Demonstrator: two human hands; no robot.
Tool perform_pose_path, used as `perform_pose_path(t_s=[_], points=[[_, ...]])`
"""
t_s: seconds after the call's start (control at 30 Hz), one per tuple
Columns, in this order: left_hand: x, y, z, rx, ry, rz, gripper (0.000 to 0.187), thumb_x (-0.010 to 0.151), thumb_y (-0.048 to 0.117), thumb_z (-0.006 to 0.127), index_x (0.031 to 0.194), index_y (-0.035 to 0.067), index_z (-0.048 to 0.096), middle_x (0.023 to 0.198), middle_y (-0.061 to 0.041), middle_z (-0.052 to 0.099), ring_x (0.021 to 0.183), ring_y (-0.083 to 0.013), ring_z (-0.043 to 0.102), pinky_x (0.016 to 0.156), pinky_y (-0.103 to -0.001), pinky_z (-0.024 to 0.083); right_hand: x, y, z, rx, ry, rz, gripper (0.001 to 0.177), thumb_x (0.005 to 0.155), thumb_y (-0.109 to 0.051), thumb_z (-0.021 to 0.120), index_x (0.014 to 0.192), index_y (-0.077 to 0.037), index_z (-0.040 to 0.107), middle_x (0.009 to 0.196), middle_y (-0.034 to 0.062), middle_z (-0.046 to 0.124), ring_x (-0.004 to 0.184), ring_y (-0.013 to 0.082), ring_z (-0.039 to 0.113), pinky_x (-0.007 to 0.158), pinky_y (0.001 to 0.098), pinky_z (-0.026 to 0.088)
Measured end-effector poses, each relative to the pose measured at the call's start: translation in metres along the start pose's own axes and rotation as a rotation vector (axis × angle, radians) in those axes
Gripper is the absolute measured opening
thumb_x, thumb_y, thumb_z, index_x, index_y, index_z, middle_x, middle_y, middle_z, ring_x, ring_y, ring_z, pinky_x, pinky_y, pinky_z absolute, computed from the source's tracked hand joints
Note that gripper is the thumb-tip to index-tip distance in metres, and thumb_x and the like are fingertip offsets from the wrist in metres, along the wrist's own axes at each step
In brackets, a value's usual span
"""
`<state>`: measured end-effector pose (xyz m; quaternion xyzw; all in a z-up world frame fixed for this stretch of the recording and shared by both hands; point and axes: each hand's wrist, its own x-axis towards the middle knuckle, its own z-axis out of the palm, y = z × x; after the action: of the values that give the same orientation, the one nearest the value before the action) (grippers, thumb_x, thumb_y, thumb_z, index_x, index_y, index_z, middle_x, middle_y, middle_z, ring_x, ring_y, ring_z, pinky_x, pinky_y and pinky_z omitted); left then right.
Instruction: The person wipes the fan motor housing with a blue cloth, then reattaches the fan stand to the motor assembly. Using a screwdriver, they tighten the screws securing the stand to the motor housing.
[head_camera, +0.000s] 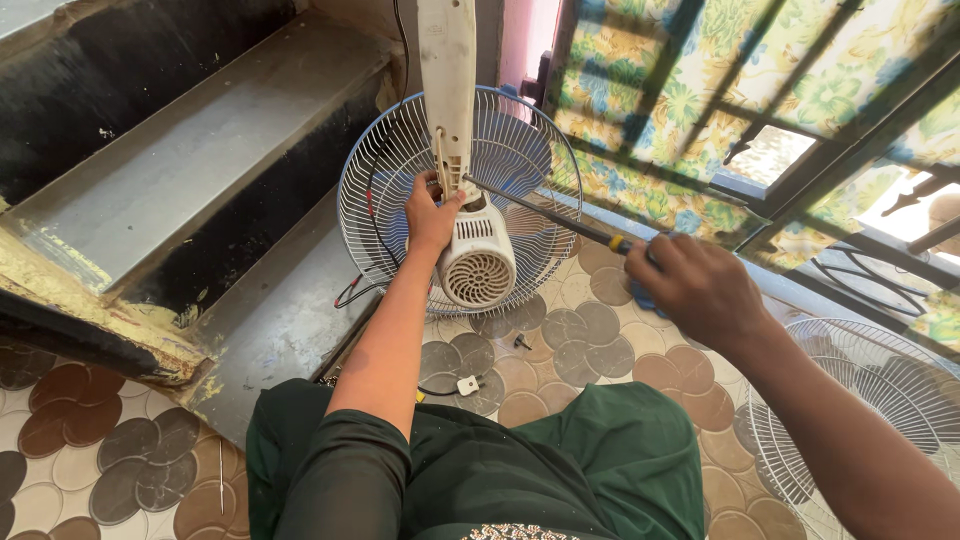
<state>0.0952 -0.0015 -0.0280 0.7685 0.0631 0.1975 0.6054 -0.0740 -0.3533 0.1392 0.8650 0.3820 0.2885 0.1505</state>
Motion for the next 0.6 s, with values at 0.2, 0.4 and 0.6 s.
perform_pose_path(t_s=[0.2, 0.4, 0.6], points=[[-0.001, 0.003, -0.003, 0.005, -0.021, -0.002, 0.053, 0.084, 0.011, 0.078, 0.132, 0.003, 0.056, 0.117, -0.017, 0.075, 0.105, -0.0257, 0.075, 0.088, -0.036, 0.059, 0.012, 0.002, -0.004, 0.260, 0.075, 0.326, 0.034, 0.091, -0.031, 0.079, 0.118, -0.012, 0.072, 0.091, 0.0063, 0.071, 0.075, 0.0240, 0.071, 0.061, 0.0370, 0.054], [-0.003, 0.001, -0.004, -0.007, -0.012, 0.051, 0.052, 0.084, 0.010, 0.080, 0.130, 0.001, 0.056, 0.115, -0.018, 0.075, 0.103, -0.0256, 0.075, 0.085, -0.037, 0.060, 0.019, 0.015, 0.000, 1.096, -0.365, 0.914, 0.051, 0.070, -0.030, 0.086, 0.113, -0.012, 0.065, 0.103, 0.0044, 0.073, 0.060, 0.0239, 0.071, 0.054, 0.0377, 0.058], [-0.003, 0.000, -0.003, -0.045, -0.009, 0.042, 0.049, 0.084, 0.008, 0.078, 0.128, 0.000, 0.058, 0.110, -0.017, 0.077, 0.098, -0.0246, 0.077, 0.083, -0.036, 0.060, 0.000, -0.012, -0.001, 0.407, 0.020, 0.404, 0.029, 0.086, -0.031, 0.080, 0.111, -0.017, 0.076, 0.097, 0.0070, 0.073, 0.073, 0.0212, 0.068, 0.065, 0.0365, 0.054]])
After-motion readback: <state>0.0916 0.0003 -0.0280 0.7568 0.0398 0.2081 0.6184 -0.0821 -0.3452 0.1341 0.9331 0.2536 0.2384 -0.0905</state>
